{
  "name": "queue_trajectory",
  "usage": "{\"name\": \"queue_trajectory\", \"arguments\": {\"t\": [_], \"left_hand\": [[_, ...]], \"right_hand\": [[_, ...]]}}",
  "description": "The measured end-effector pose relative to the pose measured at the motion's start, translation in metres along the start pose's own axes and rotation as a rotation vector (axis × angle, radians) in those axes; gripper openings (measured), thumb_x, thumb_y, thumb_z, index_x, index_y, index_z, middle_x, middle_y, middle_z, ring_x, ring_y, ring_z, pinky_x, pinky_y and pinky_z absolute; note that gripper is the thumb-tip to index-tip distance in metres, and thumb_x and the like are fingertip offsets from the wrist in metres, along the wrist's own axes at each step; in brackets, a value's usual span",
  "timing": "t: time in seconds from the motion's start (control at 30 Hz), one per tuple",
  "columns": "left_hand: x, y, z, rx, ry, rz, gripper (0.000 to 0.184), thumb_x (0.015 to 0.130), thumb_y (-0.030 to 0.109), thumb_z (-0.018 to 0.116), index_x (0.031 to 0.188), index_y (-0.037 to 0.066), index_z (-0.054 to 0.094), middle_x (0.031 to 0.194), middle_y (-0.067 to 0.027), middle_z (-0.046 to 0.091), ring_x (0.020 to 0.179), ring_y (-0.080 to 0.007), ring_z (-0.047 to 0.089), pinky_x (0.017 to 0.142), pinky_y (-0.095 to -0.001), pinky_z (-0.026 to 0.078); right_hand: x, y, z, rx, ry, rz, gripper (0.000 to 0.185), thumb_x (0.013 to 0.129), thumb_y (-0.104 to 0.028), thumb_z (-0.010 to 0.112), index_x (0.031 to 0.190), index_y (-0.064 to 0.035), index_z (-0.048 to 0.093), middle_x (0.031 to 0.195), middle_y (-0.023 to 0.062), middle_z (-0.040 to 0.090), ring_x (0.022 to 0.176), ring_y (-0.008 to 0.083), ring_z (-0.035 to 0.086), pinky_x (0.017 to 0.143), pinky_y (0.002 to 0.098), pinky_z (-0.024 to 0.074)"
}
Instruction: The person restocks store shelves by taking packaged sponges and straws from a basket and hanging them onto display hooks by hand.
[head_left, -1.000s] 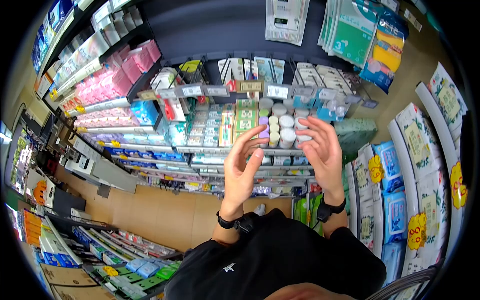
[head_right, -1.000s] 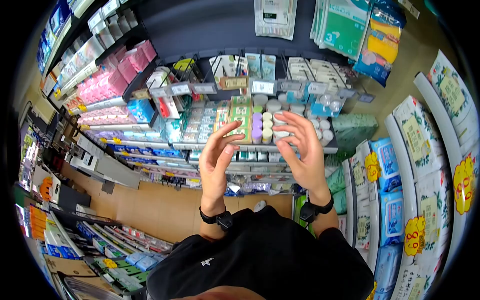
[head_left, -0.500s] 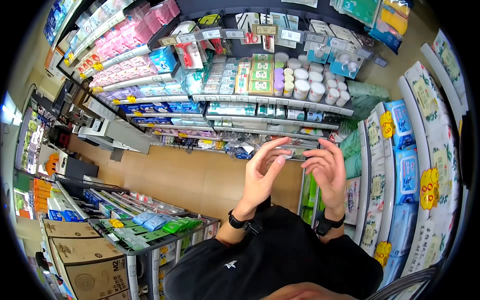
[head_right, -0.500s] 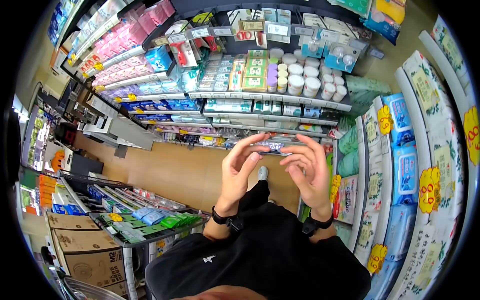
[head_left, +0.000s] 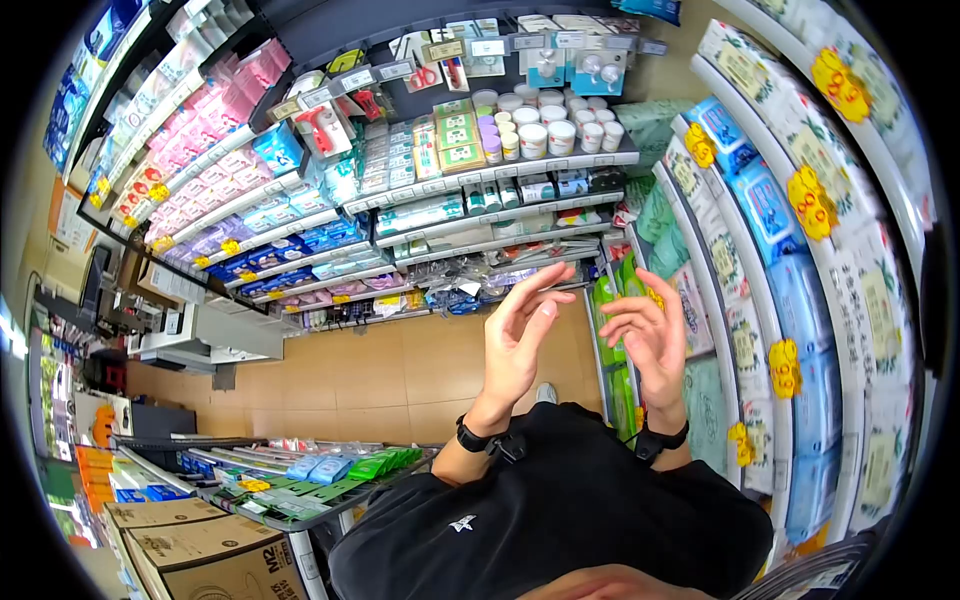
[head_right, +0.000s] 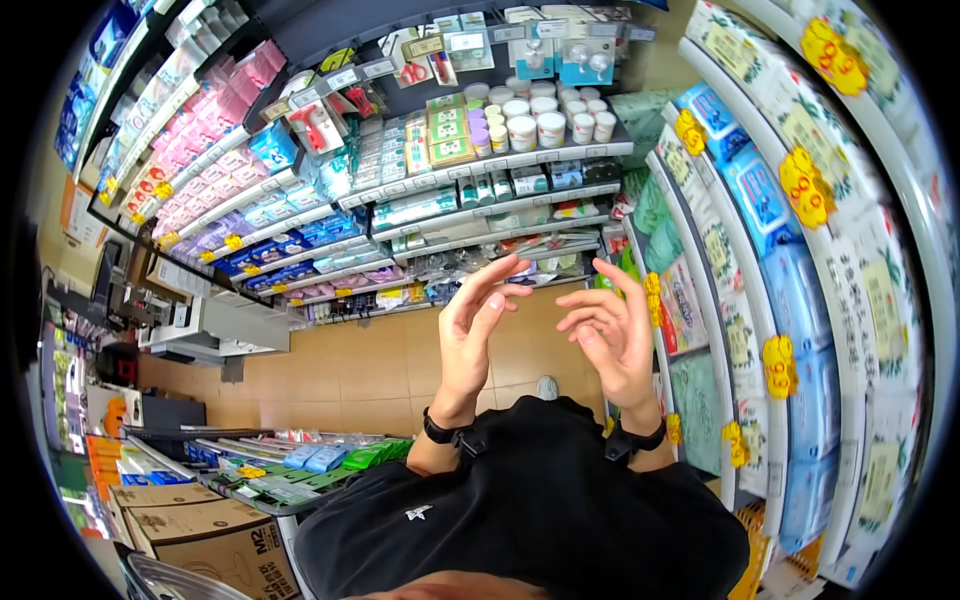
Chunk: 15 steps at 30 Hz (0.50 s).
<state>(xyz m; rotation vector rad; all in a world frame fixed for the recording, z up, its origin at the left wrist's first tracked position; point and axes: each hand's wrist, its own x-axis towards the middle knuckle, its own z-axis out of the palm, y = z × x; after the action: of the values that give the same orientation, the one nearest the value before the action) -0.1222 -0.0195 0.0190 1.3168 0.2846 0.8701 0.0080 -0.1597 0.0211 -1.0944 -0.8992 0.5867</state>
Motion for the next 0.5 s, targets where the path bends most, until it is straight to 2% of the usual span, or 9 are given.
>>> {"name": "queue_trajectory", "arguments": {"t": [0.3,0.5], "left_hand": [[-0.08,0.025,-0.015,-0.013,-0.116,-0.065,0.042,0.1,0.021,0.058,0.136,-0.001,0.059,0.132,-0.0163,0.065,0.109,-0.0203,0.066,0.091,-0.032,0.049],[-0.131,0.028,0.001,-0.043,-0.321,-0.17,0.04,0.1,0.022,0.059,0.133,-0.001,0.061,0.132,-0.0153,0.065,0.108,-0.0205,0.066,0.09,-0.0322,0.049]], "right_hand": [[-0.109,-0.023,0.047,0.004,0.132,-0.039,0.069,0.094,-0.009,0.06,0.152,-0.0001,0.025,0.119,0.0198,0.063,0.095,0.0196,0.065,0.085,0.0308,0.0499],[-0.193,-0.041,0.072,-0.022,0.311,-0.033,0.067,0.094,-0.01,0.061,0.151,0.0006,0.027,0.118,0.0196,0.064,0.095,0.02,0.065,0.087,0.032,0.0499]]}}
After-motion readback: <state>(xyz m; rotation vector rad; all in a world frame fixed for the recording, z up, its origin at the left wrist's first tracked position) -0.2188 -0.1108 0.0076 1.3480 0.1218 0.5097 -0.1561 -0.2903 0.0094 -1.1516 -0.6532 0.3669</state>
